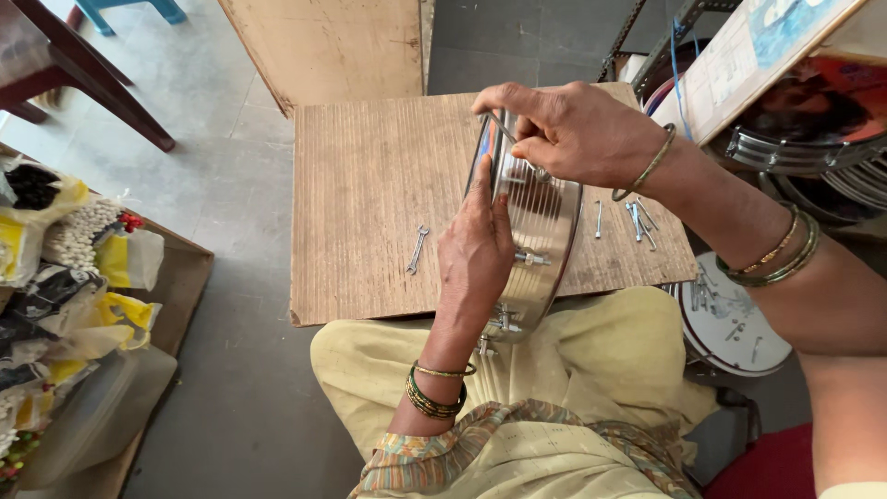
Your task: The person repairs a percussion instrument by inserting and tightening screws and metal brackets along the rim using a small wrench and by hand.
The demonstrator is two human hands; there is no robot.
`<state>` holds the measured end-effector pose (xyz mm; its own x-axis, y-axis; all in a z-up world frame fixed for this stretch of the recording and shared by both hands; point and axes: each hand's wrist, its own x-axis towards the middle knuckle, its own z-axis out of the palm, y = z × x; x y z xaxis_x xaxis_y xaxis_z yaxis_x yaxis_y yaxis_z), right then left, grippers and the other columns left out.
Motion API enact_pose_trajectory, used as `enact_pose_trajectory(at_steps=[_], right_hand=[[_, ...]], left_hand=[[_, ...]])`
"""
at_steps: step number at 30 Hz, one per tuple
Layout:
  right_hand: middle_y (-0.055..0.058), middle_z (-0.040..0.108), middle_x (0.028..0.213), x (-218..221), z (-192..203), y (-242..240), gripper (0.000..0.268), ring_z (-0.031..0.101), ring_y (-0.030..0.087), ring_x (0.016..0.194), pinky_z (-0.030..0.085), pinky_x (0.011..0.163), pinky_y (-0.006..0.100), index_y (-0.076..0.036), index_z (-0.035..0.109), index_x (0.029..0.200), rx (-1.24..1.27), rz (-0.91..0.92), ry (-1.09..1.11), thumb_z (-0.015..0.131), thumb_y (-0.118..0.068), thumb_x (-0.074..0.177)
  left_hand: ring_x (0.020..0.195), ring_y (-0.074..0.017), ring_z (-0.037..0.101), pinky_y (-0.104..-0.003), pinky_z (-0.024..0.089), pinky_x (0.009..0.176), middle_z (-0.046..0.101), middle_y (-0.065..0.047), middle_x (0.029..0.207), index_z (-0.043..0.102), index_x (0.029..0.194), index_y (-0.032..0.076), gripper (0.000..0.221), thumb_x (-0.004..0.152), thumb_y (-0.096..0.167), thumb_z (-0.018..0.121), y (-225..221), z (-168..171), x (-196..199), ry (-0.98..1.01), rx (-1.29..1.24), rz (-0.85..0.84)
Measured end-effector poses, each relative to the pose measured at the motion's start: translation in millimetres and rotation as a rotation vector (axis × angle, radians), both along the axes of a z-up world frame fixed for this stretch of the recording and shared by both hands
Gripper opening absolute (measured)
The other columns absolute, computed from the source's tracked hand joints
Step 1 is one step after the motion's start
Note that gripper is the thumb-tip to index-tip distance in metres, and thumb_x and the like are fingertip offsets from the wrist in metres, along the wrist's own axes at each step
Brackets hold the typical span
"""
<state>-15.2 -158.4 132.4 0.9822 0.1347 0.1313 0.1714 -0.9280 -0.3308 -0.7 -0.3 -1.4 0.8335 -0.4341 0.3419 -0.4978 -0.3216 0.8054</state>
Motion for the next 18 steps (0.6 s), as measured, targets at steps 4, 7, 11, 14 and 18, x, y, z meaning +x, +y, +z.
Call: enact_pose_trajectory(at_steps=[4,7,11,14,18], right_hand=[[0.013,0.069,0.071,-1,3,3,0.053,0.070,0.030,0.064,0.055,0.062,0.042,-0.026,0.055,0.139,-0.247,-0.039,0.025,0.067,-0.012,0.089],[0.010,0.071,0.071,4,-1,1,0.052,0.071,0.030,0.065,0.057,0.063,0.043,-0.024,0.056,0.139,-0.279,0.013,0.040,0.066,-0.014,0.089],[0.007,0.074,0.073,10,-9,-1,0.054,0.073,0.026,0.066,0.056,0.076,0.044,-0.029,0.060,0.140,-0.433,0.032,0.085,0.064,-0.014,0.088],[0.008,0.074,0.071,11,-13,1,0.050,0.072,0.027,0.067,0.053,0.083,0.045,-0.028,0.062,0.137,-0.541,-0.003,0.132,0.070,-0.024,0.088],[0.007,0.074,0.074,9,-15,2,0.035,0.072,0.024,0.074,0.047,0.090,0.047,-0.019,0.068,0.121,-0.535,-0.022,0.128,0.072,-0.029,0.087]], left_hand=[[0.075,-0.0422,0.070,-0.050,0.053,0.060,0.073,-0.023,0.103,0.040,0.155,0.013,0.052,0.105,0.022,0.052,1,0,1,-0.002,-0.032,-0.009],[0.079,-0.0433,0.070,-0.051,0.053,0.063,0.073,-0.024,0.108,0.040,0.155,0.012,0.053,0.105,0.021,0.052,3,2,0,0.017,-0.046,-0.013],[0.083,-0.0428,0.071,-0.050,0.055,0.065,0.072,-0.024,0.112,0.041,0.154,0.009,0.052,0.104,0.020,0.053,4,-2,0,0.000,-0.077,-0.017],[0.085,-0.0410,0.072,-0.048,0.056,0.066,0.071,-0.025,0.119,0.041,0.152,0.005,0.050,0.106,0.019,0.053,3,-7,2,-0.080,-0.116,-0.007],[0.079,-0.0379,0.073,-0.046,0.055,0.063,0.073,-0.024,0.104,0.042,0.154,0.005,0.051,0.105,0.017,0.055,6,-8,-1,-0.016,-0.073,-0.020]])
